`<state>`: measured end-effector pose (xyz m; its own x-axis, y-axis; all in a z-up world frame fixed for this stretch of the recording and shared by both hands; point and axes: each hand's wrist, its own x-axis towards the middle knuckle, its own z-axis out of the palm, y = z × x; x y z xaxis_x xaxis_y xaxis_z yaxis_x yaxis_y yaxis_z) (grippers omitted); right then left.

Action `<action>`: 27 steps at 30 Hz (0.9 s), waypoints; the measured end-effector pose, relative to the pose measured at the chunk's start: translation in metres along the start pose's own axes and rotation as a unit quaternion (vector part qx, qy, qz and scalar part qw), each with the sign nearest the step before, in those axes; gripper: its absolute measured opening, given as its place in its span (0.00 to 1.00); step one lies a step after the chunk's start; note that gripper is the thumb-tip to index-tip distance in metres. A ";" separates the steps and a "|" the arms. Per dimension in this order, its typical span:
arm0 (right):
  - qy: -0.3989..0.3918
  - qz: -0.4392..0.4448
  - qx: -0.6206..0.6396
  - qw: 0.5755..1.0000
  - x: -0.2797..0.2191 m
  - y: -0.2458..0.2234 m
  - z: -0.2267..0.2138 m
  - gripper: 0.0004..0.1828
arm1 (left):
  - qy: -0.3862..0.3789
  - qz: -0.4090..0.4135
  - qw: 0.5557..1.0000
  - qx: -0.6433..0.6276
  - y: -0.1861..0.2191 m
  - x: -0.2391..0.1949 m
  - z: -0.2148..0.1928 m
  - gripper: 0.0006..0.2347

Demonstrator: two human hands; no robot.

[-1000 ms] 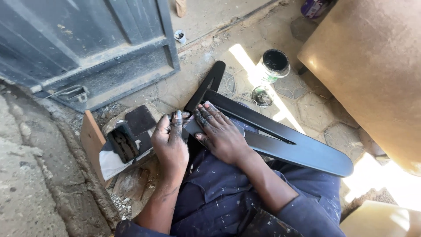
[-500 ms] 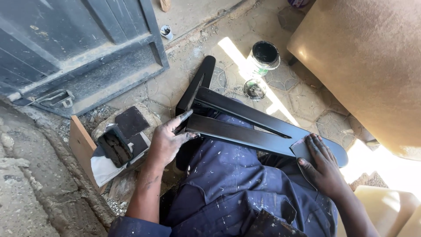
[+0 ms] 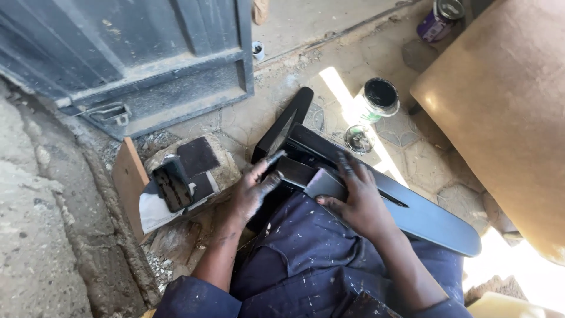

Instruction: The person sits on the floor and sands a black metal chair leg using a piece of sandpaper. They hold the leg with one hand and rub the sandpaper along its surface with the other hand.

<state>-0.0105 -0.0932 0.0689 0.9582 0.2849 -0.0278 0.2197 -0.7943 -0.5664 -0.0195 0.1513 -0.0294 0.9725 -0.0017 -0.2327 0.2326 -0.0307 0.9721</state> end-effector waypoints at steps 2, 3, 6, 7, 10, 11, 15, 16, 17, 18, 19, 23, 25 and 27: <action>-0.006 0.037 -0.029 0.999 -0.005 0.015 -0.004 0.56 | -0.004 0.016 1.000 -0.014 0.012 -0.001 0.003 0.24; -0.006 0.080 -0.058 0.995 -0.007 0.023 -0.007 0.59 | -0.015 0.034 0.999 -0.026 0.018 0.000 0.005 0.27; -0.046 0.164 -0.058 0.984 -0.014 0.033 -0.015 0.49 | -0.026 0.073 0.995 -0.060 -0.003 0.010 0.003 0.25; -0.049 0.163 -0.062 0.983 -0.018 0.038 -0.016 0.49 | -0.024 0.072 0.995 -0.065 -0.016 0.015 0.003 0.25; -0.015 0.151 -0.046 0.987 -0.025 0.047 -0.019 0.42 | -0.032 0.036 0.984 -0.174 -0.041 0.028 0.001 0.20; -0.024 0.120 -0.041 0.992 -0.026 0.046 -0.020 0.33 | -0.040 0.025 0.989 -0.137 -0.041 0.031 0.000 0.23; -0.069 0.092 -0.018 0.993 -0.021 0.039 -0.011 0.25 | -0.105 0.005 0.988 -0.117 -0.057 0.069 0.015 0.40; -0.071 0.090 -0.020 0.993 -0.018 0.039 -0.007 0.25 | -0.102 0.006 0.988 -0.120 -0.074 0.080 0.020 0.40; -0.043 0.067 -0.013 0.997 -0.014 0.039 -0.003 0.26 | -0.079 0.013 0.989 -0.123 -0.091 0.090 0.025 0.30; -0.016 0.043 -0.005 0.999 -0.010 0.039 0.000 0.27 | -0.055 0.022 0.990 -0.127 -0.108 0.101 0.030 0.24; -0.018 0.039 -0.007 0.999 -0.004 0.030 0.002 0.27 | -0.051 0.022 0.990 -0.129 -0.100 0.094 0.030 0.24; 0.007 -0.102 -0.021 0.995 0.041 0.003 0.024 0.24 | -0.033 0.063 0.997 0.008 -0.099 0.086 0.036 0.21; 0.005 -0.151 -0.033 0.988 0.059 -0.015 0.030 0.22 | -0.029 0.031 0.997 -0.062 -0.100 0.085 0.044 0.22; -0.050 -0.160 0.045 0.985 0.076 -0.043 0.027 0.21 | -0.018 0.023 0.997 -0.069 -0.086 0.081 0.042 0.21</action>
<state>0.0475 -0.0225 0.0687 0.8188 0.5677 0.0855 0.4856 -0.6054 -0.6306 0.0387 0.1122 -0.1334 0.9819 -0.0365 -0.1858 0.1887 0.1089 0.9760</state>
